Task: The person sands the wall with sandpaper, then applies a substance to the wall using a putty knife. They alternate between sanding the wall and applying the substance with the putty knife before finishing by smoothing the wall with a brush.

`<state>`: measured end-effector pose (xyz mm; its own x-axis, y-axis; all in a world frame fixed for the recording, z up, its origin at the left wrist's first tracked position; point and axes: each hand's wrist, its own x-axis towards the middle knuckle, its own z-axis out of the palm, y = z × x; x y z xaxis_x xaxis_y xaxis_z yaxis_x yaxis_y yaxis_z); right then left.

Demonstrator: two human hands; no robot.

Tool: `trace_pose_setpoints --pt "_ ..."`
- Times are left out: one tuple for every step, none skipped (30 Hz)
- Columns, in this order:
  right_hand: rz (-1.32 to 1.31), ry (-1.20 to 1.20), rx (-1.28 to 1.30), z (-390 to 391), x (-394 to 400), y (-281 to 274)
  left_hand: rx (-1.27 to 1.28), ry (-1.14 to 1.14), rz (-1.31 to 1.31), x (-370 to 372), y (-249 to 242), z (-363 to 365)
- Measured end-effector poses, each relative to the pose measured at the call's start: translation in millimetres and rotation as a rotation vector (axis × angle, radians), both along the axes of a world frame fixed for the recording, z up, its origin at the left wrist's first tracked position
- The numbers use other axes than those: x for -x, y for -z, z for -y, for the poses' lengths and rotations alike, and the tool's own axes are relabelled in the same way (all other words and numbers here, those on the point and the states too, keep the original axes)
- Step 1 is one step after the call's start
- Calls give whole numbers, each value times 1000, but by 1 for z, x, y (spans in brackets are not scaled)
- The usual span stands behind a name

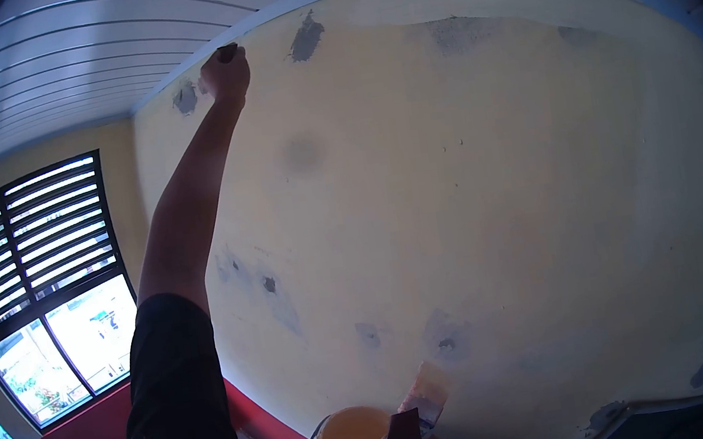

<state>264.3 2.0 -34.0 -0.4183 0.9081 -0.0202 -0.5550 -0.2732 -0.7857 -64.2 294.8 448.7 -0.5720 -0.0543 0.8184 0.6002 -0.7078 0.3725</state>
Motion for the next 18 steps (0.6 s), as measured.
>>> trace_pose_setpoints --pt "-18 30 -3 8 1 -11 26 -101 -9 -6 -3 4" --pt "-37 60 -3 15 1 -21 8 -111 7 -13 -7 8" --pt "-18 66 6 17 -1 -28 -9 -122 22 -20 -12 9" --pt "0 71 17 20 -2 -33 -24 -133 36 -25 -16 10" --pt "18 75 28 21 -3 -36 -32 -126 -13 -24 -23 1" --pt "-15 70 48 19 -2 -30 -14 -187 -53 -23 -30 -8" --pt "-14 67 53 16 -2 -22 2 -247 -95 -23 -37 -16" --pt "-13 56 58 13 -2 -17 18 -306 -138 -23 -40 -25" --pt "-6 45 58 10 -2 -12 59 -304 -181 -27 -40 -26" --pt "-6 39 63 8 -2 -9 91 -302 -200 -32 -39 -28" --pt "-6 33 62 6 -2 -6 121 -300 -220 -37 -39 -30" --pt "-5 31 65 4 -2 -7 152 -300 -236 -40 -37 -34" --pt "-6 30 63 4 -2 -5 278 -327 -312 -41 -40 -46" --pt "-4 30 68 4 -3 -5 410 -355 -382 -43 -39 -58" --pt "-1 30 71 3 -4 -6 354 -360 -339 -53 -32 -76" --pt "4 30 76 4 -5 -2 299 -367 -300 -68 -26 -88" --pt "8 32 85 5 -5 2 210 -372 -383 -82 -9 -78" --pt "7 39 96 5 -6 5 117 -373 -471 -95 19 -58"
